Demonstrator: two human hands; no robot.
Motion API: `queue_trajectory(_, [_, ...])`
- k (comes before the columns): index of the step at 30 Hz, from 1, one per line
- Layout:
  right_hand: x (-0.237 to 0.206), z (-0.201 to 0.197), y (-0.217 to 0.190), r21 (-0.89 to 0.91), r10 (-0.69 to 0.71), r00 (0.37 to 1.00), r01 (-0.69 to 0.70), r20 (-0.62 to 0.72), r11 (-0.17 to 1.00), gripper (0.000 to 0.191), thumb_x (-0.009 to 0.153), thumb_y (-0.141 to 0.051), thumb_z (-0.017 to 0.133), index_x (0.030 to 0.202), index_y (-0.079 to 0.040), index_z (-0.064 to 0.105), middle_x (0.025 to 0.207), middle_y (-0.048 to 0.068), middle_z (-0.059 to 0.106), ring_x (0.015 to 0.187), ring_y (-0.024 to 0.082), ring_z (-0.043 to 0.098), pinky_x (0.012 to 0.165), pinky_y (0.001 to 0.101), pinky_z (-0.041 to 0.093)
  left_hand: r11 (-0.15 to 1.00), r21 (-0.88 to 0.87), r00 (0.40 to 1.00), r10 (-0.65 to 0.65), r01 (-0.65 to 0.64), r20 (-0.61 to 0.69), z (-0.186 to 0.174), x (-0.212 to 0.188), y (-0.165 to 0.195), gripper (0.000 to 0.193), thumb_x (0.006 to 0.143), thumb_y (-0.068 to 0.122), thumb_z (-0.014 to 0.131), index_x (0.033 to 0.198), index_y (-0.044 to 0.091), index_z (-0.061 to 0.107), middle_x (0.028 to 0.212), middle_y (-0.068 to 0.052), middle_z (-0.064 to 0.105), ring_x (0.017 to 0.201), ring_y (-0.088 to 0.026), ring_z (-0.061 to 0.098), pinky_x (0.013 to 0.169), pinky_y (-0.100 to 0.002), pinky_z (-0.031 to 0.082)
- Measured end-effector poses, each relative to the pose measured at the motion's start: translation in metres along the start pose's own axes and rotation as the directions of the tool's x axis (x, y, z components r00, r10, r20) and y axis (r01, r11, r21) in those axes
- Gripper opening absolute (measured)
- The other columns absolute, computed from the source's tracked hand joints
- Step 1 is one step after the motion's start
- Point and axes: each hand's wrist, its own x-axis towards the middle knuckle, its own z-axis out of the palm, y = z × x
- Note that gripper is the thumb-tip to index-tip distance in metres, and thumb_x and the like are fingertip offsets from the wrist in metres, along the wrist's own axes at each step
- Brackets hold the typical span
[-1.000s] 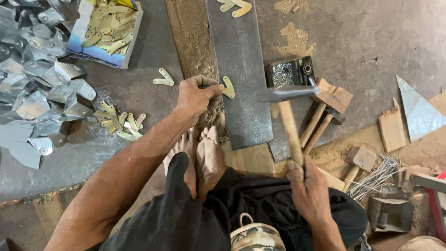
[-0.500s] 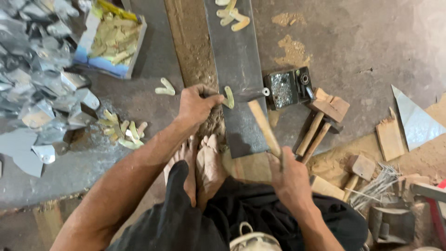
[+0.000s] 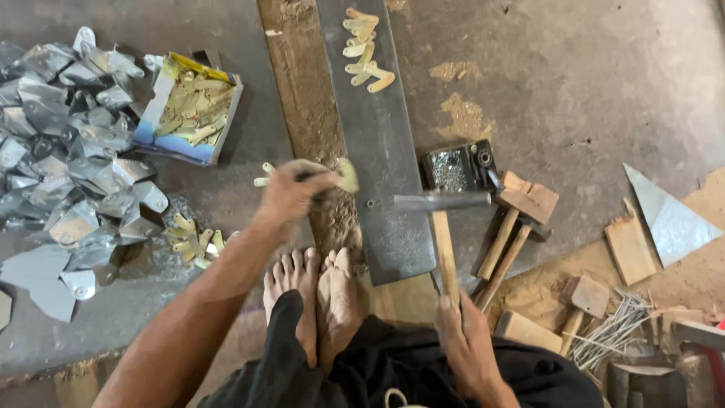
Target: The person sits on the floor and hammers small brass handle blanks one at a time on a steel anvil block to straighten and shape them, then places the finished pieces on the work surface and into a box of completed parts.
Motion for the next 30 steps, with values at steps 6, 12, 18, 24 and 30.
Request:
queue_trajectory(6, [0.002, 0.004, 0.060, 0.361, 0.341, 0.922, -0.386, 0.183, 0.849, 0.030, 0.102, -0.029, 0.054, 0.086, -0.004, 0.056, 0.057, -0.003, 0.040, 0.045, 0.010, 0.036, 0.042, 0.0289, 0.025, 0.749, 0.613, 0.919, 0.382, -0.250, -0.092, -0.047, 0.036, 0.038, 0.015, 0.086, 0.015, 0.078, 0.095, 0.005, 0.075, 0.090, -0.011, 0.074, 0.075, -0.023, 0.070, 0.066, -0.039, 0.057])
queue_trajectory(12, [0.006, -0.004, 0.081, 0.265, 0.236, 0.946, -0.292, 0.221, 0.919, 0.034, 0.105, -0.036, 0.051, 0.085, -0.008, 0.056, 0.056, -0.004, 0.039, 0.044, 0.008, 0.035, 0.040, 0.0280, 0.027, 0.114, 0.860, 0.563, 0.797, -0.498, 0.220, 0.016, 0.079, 0.086, 0.012, 0.091, 0.024, 0.077, 0.101, 0.016, 0.078, 0.099, -0.010, 0.070, 0.097, -0.030, 0.068, 0.086, -0.044, 0.054])
queue_trajectory(18, [0.014, -0.006, 0.077, 0.231, 0.329, 0.915, -0.380, 0.233, 0.895, 0.036, 0.104, -0.040, 0.050, 0.087, -0.009, 0.058, 0.055, -0.002, 0.042, 0.042, 0.010, 0.035, 0.039, 0.0290, 0.027, -0.086, 0.906, 0.687, 0.623, -0.415, 0.374, 0.096, 0.129, 0.112, 0.038, 0.083, 0.028, 0.081, 0.116, 0.010, 0.073, 0.118, -0.016, 0.056, 0.113, -0.039, 0.058, 0.086, -0.051, 0.055])
queue_trajectory(24, [0.018, -0.017, 0.077, 0.235, 0.339, 0.905, -0.399, 0.257, 0.886, 0.031, 0.103, -0.037, 0.050, 0.091, -0.010, 0.061, 0.057, -0.004, 0.045, 0.045, 0.009, 0.038, 0.041, 0.0279, 0.029, -0.026, 0.947, 0.803, 0.524, -0.319, 0.285, 0.113, 0.147, 0.115, 0.052, 0.080, 0.031, 0.085, 0.121, 0.007, 0.065, 0.124, -0.016, 0.053, 0.114, -0.040, 0.059, 0.090, -0.050, 0.053])
queue_trajectory(30, [0.012, -0.021, 0.072, 0.276, 0.345, 0.898, -0.416, 0.272, 0.866, 0.029, 0.103, -0.032, 0.050, 0.088, -0.009, 0.058, 0.056, -0.003, 0.043, 0.045, 0.010, 0.036, 0.041, 0.0297, 0.027, 0.162, 0.835, 0.715, 0.616, -0.526, 0.331, 0.104, 0.143, 0.094, 0.042, 0.088, 0.035, 0.085, 0.109, 0.002, 0.068, 0.102, -0.016, 0.066, 0.084, -0.030, 0.069, 0.073, -0.044, 0.056])
